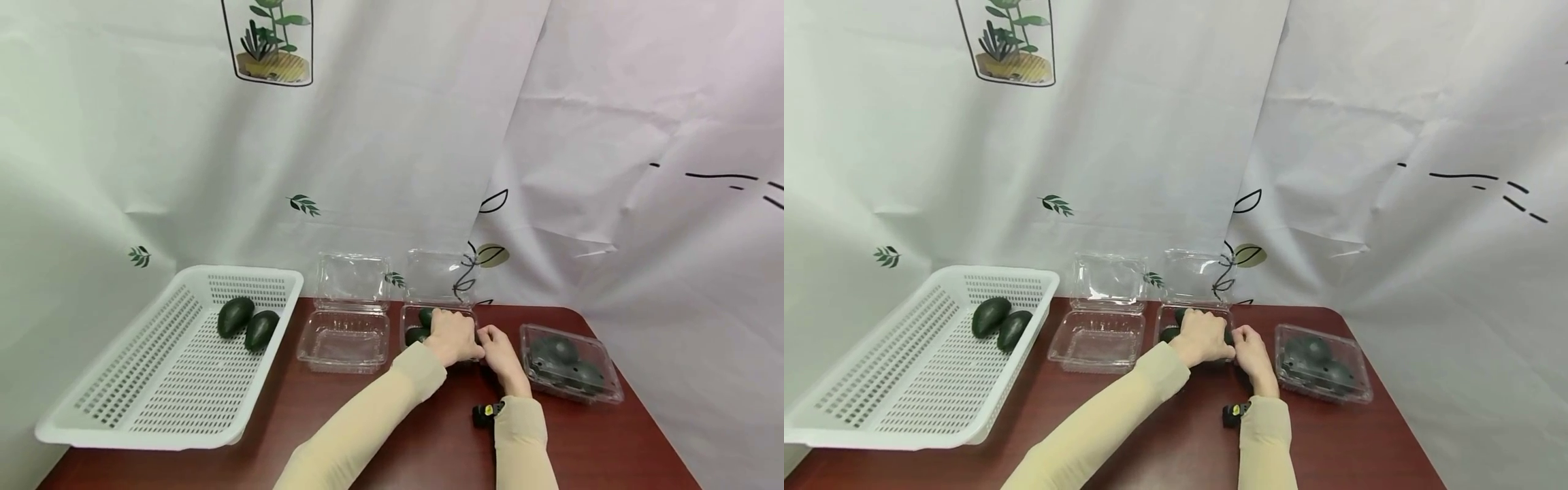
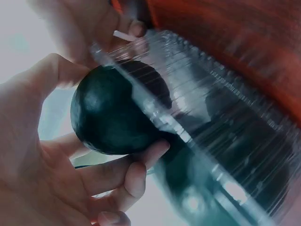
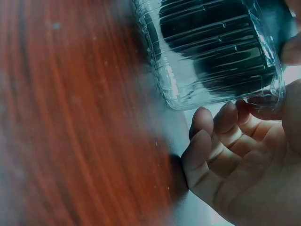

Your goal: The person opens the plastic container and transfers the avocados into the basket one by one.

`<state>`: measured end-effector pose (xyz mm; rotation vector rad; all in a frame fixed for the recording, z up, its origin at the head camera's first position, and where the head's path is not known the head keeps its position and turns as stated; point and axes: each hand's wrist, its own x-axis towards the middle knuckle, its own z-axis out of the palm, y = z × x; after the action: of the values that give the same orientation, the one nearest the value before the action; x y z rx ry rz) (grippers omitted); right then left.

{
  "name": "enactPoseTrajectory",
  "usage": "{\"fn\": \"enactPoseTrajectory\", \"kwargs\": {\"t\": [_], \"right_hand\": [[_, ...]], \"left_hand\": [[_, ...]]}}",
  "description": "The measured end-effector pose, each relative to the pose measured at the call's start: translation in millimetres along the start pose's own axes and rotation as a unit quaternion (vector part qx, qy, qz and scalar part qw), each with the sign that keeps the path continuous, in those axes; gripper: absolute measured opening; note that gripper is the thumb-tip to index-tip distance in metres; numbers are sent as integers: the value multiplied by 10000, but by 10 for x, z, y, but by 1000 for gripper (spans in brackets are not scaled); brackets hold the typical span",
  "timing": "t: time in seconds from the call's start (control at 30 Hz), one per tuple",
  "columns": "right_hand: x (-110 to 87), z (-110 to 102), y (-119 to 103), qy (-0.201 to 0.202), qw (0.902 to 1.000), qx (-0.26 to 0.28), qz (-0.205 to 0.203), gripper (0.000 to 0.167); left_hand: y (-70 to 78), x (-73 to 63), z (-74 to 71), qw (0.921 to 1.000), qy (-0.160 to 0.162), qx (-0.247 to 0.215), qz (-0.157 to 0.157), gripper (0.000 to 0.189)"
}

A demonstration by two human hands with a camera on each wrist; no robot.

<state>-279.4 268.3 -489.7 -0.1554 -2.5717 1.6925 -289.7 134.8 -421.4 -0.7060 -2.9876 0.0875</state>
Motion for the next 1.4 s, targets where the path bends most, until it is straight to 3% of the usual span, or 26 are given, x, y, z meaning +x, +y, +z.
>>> {"fn": "enactPoseTrajectory", "kwargs": {"t": [0.27,0.5,0.67,1.03,1.23,1.4], "right_hand": [[10,-7,30,-36,10000,-47,59,23],[18,20,45,-66,9998,-148,85,24],[15,34,42,-116,9999,-103,60,26],[31,35,21,-109,9999,-17,37,27],[31,14,16,-119,9999,-33,24,27],[22,22,9,-108,9999,-17,-24,27]], "left_hand": [[-85,-104,-149,9994,213,36,267,39],[-346,-181,-291,9980,486,135,380,50],[-643,-253,-465,9966,734,159,344,63],[-1411,-468,-778,9917,1282,-23,23,59],[-1810,-587,-879,9892,1449,-131,-192,55],[-2173,-756,-873,9866,1533,-344,-431,56]]}}
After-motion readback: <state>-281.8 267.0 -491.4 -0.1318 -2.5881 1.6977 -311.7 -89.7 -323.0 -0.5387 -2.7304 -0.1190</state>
